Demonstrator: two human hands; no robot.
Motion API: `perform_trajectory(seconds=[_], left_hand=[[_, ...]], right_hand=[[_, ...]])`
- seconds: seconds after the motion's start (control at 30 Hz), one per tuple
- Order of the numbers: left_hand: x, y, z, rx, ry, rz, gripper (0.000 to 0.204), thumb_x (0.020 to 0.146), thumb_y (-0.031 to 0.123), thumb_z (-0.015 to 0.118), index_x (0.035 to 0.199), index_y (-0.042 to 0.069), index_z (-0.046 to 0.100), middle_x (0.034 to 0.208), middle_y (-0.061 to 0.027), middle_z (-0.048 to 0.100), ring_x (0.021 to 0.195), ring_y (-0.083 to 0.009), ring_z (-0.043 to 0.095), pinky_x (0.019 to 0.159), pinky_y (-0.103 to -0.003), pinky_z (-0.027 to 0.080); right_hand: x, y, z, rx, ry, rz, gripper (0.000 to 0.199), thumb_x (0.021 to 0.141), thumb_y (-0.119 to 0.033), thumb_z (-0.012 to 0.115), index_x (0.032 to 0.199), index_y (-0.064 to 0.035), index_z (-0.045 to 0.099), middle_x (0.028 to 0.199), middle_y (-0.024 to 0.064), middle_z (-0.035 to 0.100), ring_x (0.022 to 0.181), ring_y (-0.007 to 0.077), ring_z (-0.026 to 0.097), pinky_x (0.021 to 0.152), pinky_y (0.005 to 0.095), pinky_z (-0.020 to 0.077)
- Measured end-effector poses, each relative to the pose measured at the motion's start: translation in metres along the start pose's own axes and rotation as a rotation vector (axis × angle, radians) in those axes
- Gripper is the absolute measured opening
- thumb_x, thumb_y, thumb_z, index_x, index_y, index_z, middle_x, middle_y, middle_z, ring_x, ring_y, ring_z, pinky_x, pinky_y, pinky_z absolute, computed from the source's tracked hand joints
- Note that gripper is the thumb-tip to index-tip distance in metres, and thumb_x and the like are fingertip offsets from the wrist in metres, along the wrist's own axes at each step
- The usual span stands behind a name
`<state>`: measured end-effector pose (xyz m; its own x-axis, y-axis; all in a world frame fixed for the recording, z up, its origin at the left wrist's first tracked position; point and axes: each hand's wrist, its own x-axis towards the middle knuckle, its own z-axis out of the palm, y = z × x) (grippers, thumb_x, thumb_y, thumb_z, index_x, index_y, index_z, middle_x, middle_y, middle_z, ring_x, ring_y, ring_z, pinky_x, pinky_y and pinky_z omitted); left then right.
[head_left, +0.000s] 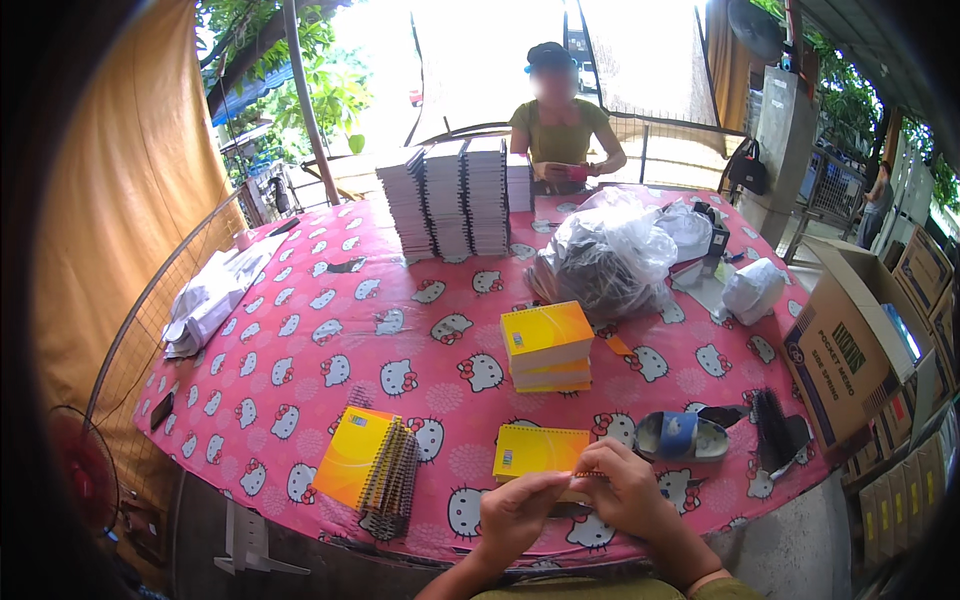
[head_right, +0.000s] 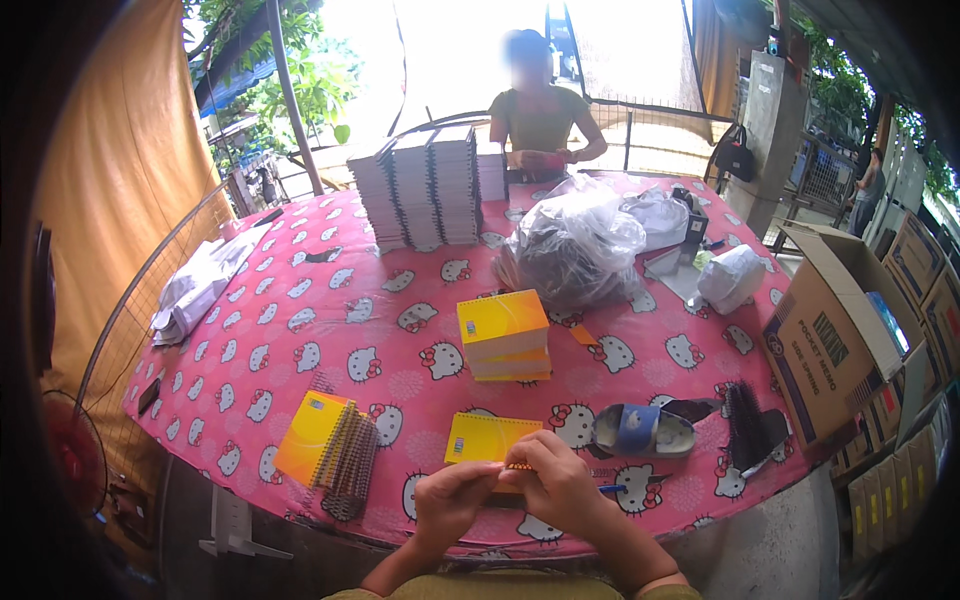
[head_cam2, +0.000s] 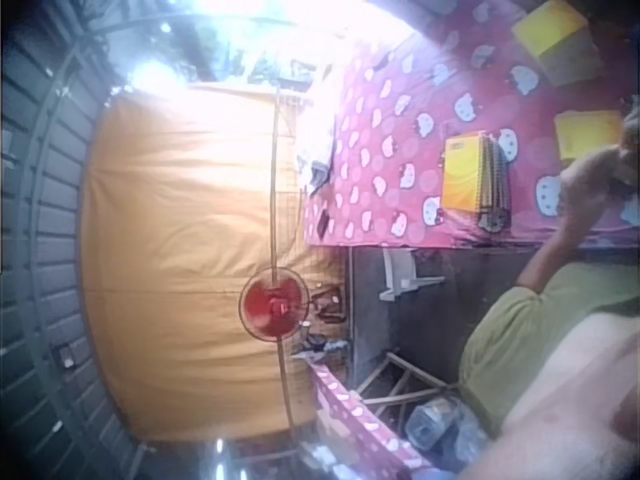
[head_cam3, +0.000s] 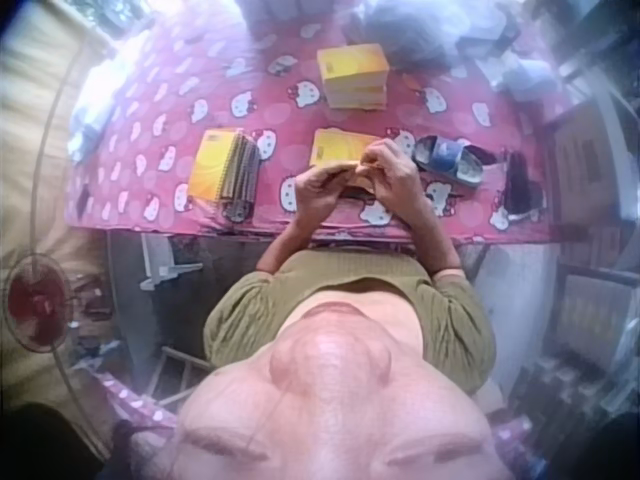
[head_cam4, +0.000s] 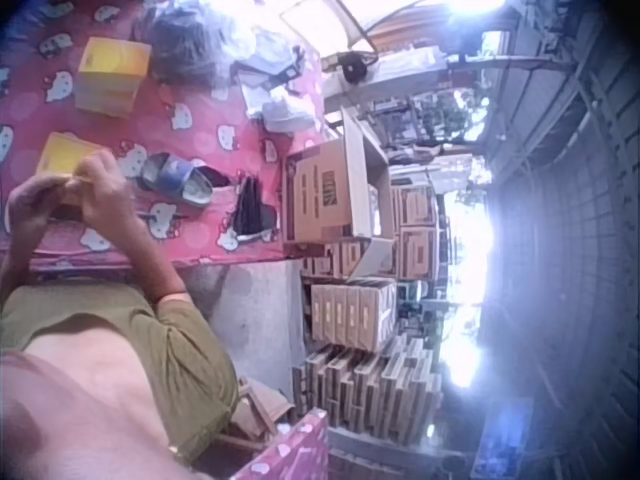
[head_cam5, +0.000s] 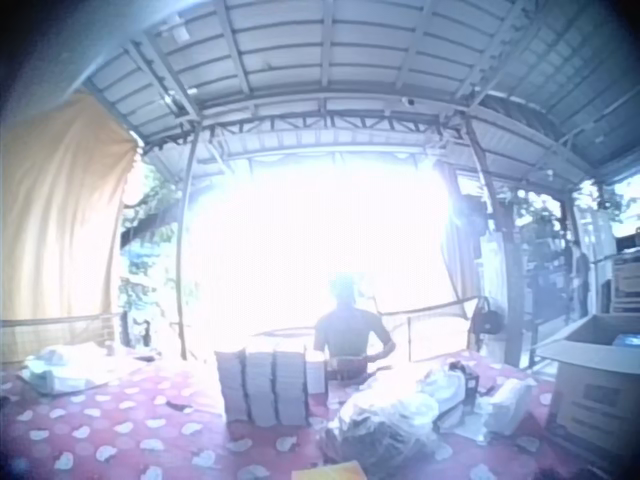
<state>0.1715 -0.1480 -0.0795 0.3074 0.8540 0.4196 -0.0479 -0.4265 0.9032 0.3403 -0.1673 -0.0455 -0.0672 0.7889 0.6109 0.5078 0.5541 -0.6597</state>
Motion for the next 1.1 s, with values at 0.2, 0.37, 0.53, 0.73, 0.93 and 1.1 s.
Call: perform_trajectory(seconds=[0.2, 0.37, 0.53, 0.73, 0.93, 1.1], left_hand=[[-0.007, -0.007, 0.001, -0.236, 0.029, -0.078, 0.013, 0.084, -0.013, 0.062, 0.093, -0.003, 0.062, 0.099, -0.0135, 0.069, 0.095, -0.017, 0.066, 0.082, -0.029, 0.055], [-0.011, -0.006, 0.0, -0.446, -0.028, -0.211, 0.018, 0.082, -0.016, 0.061, 0.094, -0.003, 0.058, 0.1, -0.0162, 0.068, 0.098, -0.02, 0.066, 0.088, -0.033, 0.055], [-0.012, -0.008, 0.003, -0.414, 0.027, -0.18, 0.02, 0.081, -0.016, 0.062, 0.095, -0.003, 0.057, 0.099, -0.0142, 0.068, 0.097, -0.018, 0.066, 0.088, -0.031, 0.055], [-0.013, -0.009, 0.006, -0.32, 0.085, -0.216, 0.019, 0.083, -0.014, 0.063, 0.095, -0.001, 0.056, 0.097, -0.0103, 0.067, 0.096, -0.0145, 0.064, 0.087, -0.027, 0.053], [-0.023, -0.011, 0.003, -0.278, -0.021, -0.196, 0.034, 0.087, -0.014, 0.057, 0.113, 0.002, 0.044, 0.108, -0.0071, 0.051, 0.091, -0.0099, 0.058, 0.076, -0.024, 0.05], [-0.02, 0.047, -0.048, 0.017, 0.186, -0.158, 0.03, 0.092, -0.007, 0.051, 0.12, 0.0, 0.044, 0.116, -0.0093, 0.049, 0.093, -0.0126, 0.057, 0.083, -0.029, 0.047]], right_hand=[[-0.005, -0.009, -0.005, 0.049, -0.097, 0.072, 0.018, 0.077, -0.006, 0.074, 0.087, -0.0013, 0.06, 0.082, 0.011, 0.059, 0.072, 0.0266, 0.061, 0.062, 0.0337, 0.0494], [0.006, -0.008, -0.023, 0.075, -0.322, 0.077, 0.02, 0.071, -0.006, 0.078, 0.082, -0.0014, 0.063, 0.081, 0.0086, 0.063, 0.07, 0.0247, 0.062, 0.063, 0.033, 0.0503], [-0.003, -0.012, -0.016, 0.089, -0.167, 0.159, 0.015, 0.075, -0.003, 0.074, 0.087, -0.0023, 0.066, 0.081, 0.0095, 0.065, 0.071, 0.0244, 0.064, 0.062, 0.0315, 0.0514], [-0.013, -0.015, 0.003, -0.044, 0.026, 0.107, 0.015, 0.075, 0.0, 0.071, 0.09, -0.0029, 0.067, 0.082, 0.0107, 0.066, 0.072, 0.0249, 0.065, 0.063, 0.0322, 0.0529], [-0.013, -0.014, 0.015, -0.063, -0.09, 0.048, 0.02, 0.075, -0.003, 0.073, 0.094, -0.0026, 0.067, 0.088, 0.0125, 0.066, 0.08, 0.0279, 0.065, 0.07, 0.035, 0.0528], [0.029, -0.034, 0.006, -0.382, -0.011, -0.139, 0.076, 0.076, -0.027, 0.078, 0.136, -0.0025, 0.039, 0.13, 0.017, 0.047, 0.107, 0.0346, 0.055, 0.09, 0.0453, 0.0444]])
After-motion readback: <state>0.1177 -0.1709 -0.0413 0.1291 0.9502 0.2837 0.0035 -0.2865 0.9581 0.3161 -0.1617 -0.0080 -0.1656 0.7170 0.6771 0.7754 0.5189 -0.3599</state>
